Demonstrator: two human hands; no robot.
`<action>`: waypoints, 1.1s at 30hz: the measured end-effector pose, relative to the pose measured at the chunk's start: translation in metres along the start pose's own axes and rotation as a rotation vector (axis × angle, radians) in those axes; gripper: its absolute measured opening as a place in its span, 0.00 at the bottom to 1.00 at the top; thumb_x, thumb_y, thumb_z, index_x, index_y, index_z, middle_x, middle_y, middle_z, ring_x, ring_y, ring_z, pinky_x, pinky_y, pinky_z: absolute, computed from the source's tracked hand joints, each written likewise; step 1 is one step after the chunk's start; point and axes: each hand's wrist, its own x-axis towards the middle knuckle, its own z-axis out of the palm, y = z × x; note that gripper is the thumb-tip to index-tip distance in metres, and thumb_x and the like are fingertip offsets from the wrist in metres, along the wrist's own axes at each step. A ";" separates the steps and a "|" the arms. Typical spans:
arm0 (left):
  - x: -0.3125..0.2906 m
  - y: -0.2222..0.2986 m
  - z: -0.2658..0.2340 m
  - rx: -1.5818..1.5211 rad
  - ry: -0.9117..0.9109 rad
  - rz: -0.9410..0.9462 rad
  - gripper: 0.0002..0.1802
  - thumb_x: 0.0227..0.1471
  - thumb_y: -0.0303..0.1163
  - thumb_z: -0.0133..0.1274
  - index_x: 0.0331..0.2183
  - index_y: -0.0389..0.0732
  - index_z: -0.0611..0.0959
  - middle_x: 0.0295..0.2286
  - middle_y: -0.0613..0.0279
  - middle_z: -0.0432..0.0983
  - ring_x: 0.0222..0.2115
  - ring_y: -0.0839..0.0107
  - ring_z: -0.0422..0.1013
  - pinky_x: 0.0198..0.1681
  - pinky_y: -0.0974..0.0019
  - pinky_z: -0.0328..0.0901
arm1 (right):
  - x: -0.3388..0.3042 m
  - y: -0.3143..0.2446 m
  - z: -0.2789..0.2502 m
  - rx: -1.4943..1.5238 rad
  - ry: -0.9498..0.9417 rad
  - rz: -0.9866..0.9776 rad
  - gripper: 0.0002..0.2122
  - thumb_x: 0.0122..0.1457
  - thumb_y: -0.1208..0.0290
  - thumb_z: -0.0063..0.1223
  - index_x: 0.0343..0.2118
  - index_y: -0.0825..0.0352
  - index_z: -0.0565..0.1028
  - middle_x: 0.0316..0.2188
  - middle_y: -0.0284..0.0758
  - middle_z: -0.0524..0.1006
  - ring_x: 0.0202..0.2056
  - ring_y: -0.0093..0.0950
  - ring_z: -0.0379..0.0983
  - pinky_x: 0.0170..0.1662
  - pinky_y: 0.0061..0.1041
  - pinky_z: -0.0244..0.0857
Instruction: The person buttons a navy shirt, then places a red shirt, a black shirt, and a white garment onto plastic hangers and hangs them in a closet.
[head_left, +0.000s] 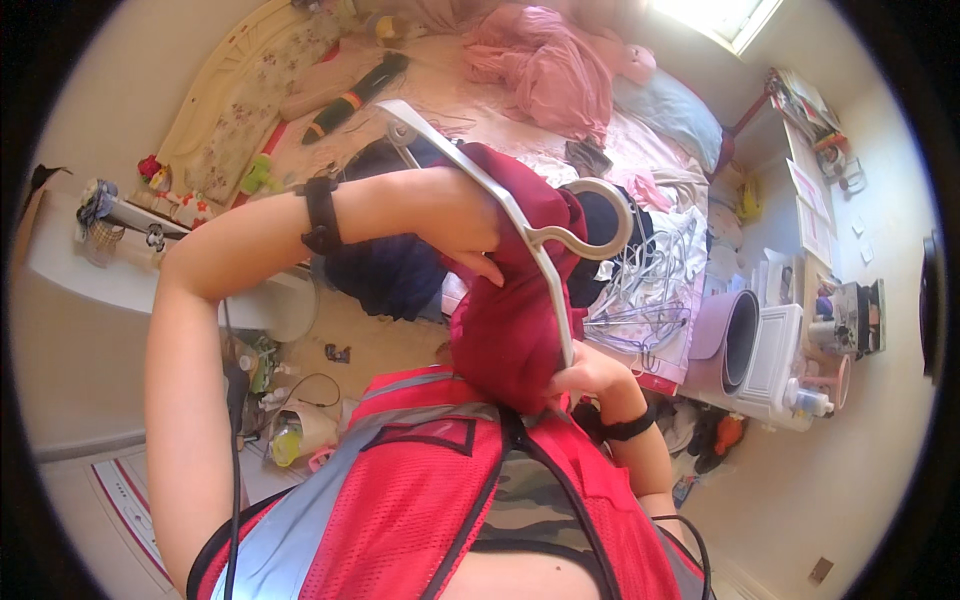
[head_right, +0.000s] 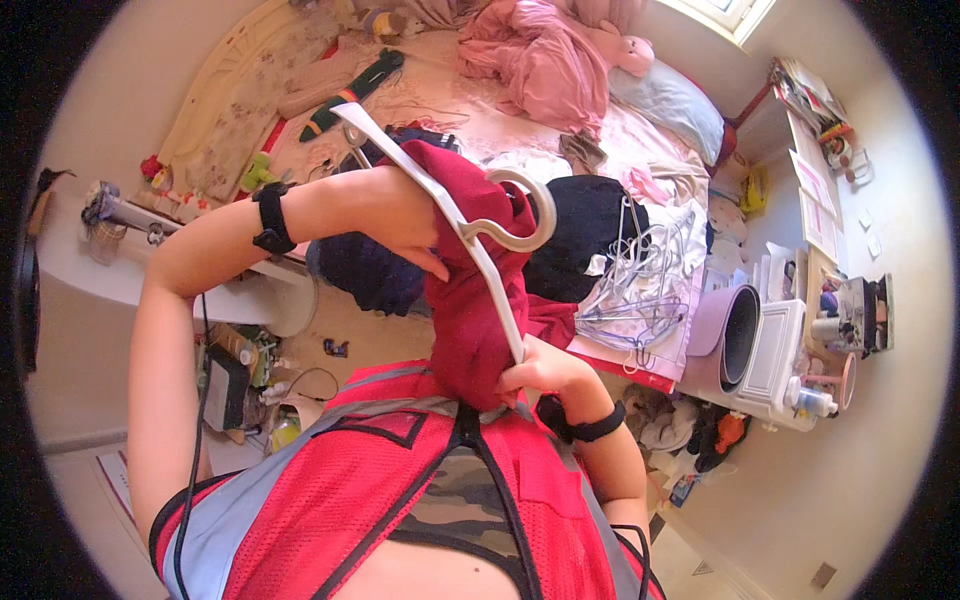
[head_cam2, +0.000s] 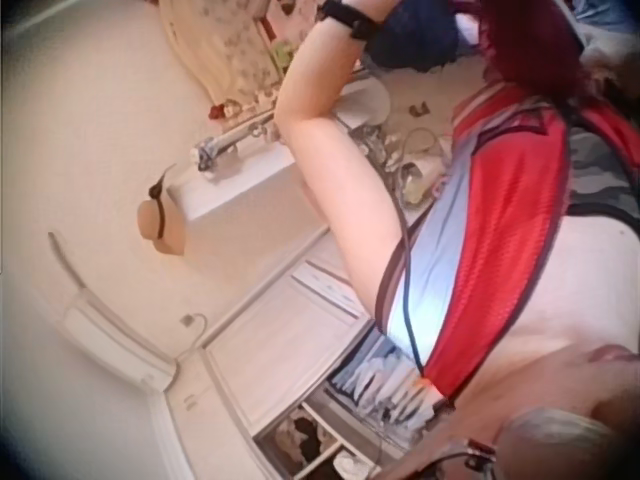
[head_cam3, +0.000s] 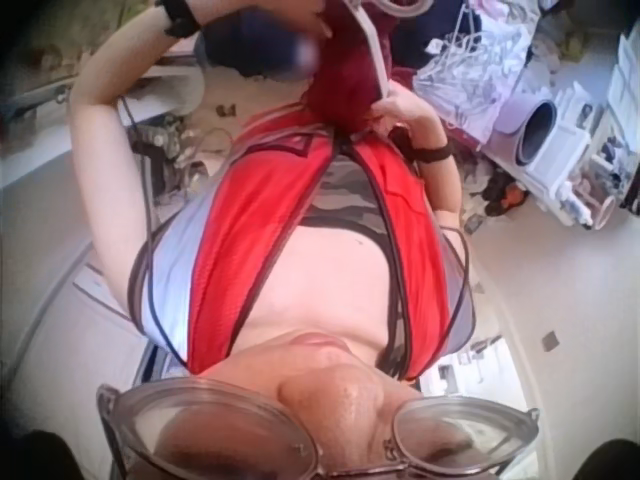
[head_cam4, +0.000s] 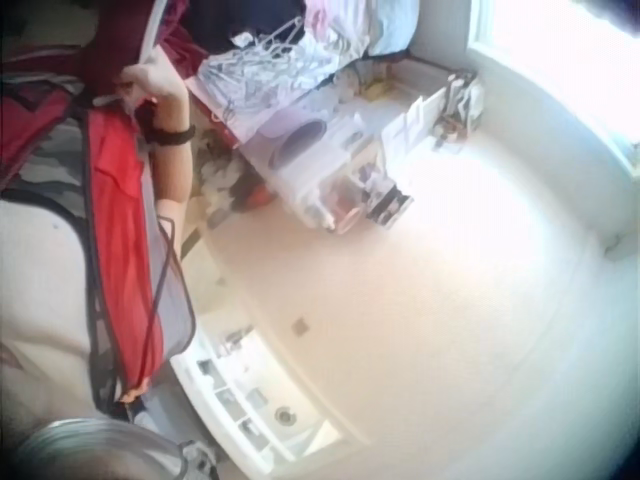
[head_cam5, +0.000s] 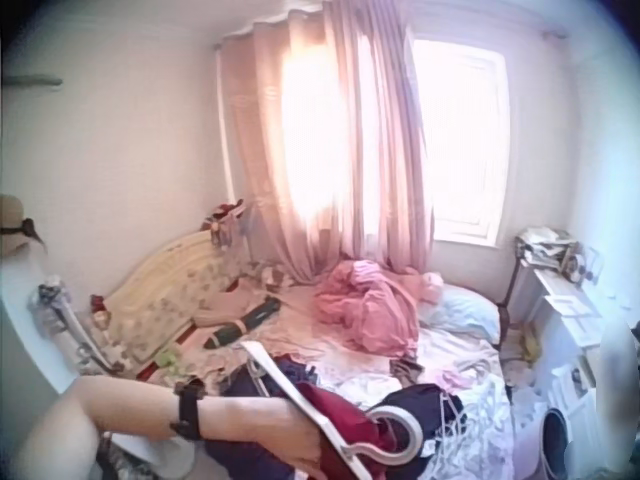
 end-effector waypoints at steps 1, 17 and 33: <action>-0.002 0.007 -0.012 -0.038 -0.075 -0.083 0.31 0.51 0.59 0.44 0.21 0.39 0.81 0.20 0.53 0.75 0.23 0.55 0.72 0.28 0.58 0.66 | -0.002 0.004 -0.002 0.042 0.031 -0.018 0.05 0.39 0.80 0.50 0.22 0.72 0.75 0.15 0.37 0.74 0.19 0.26 0.73 0.23 0.24 0.66; -0.021 0.068 0.089 -0.827 1.035 -0.734 0.41 0.45 0.46 0.59 0.55 0.35 0.64 0.53 0.42 0.60 0.57 0.53 0.55 0.58 0.57 0.50 | -0.033 -0.020 -0.019 0.061 -0.027 -0.226 0.08 0.32 0.80 0.51 0.21 0.72 0.75 0.16 0.37 0.74 0.17 0.28 0.72 0.20 0.23 0.63; 0.004 0.047 0.007 -0.382 1.049 -0.744 0.19 0.46 0.24 0.48 0.43 0.32 0.73 0.31 0.47 0.74 0.31 0.60 0.73 0.34 0.59 0.67 | -0.021 -0.023 -0.018 0.179 0.305 -0.047 0.04 0.39 0.81 0.50 0.22 0.72 0.74 0.16 0.38 0.75 0.18 0.29 0.73 0.22 0.24 0.65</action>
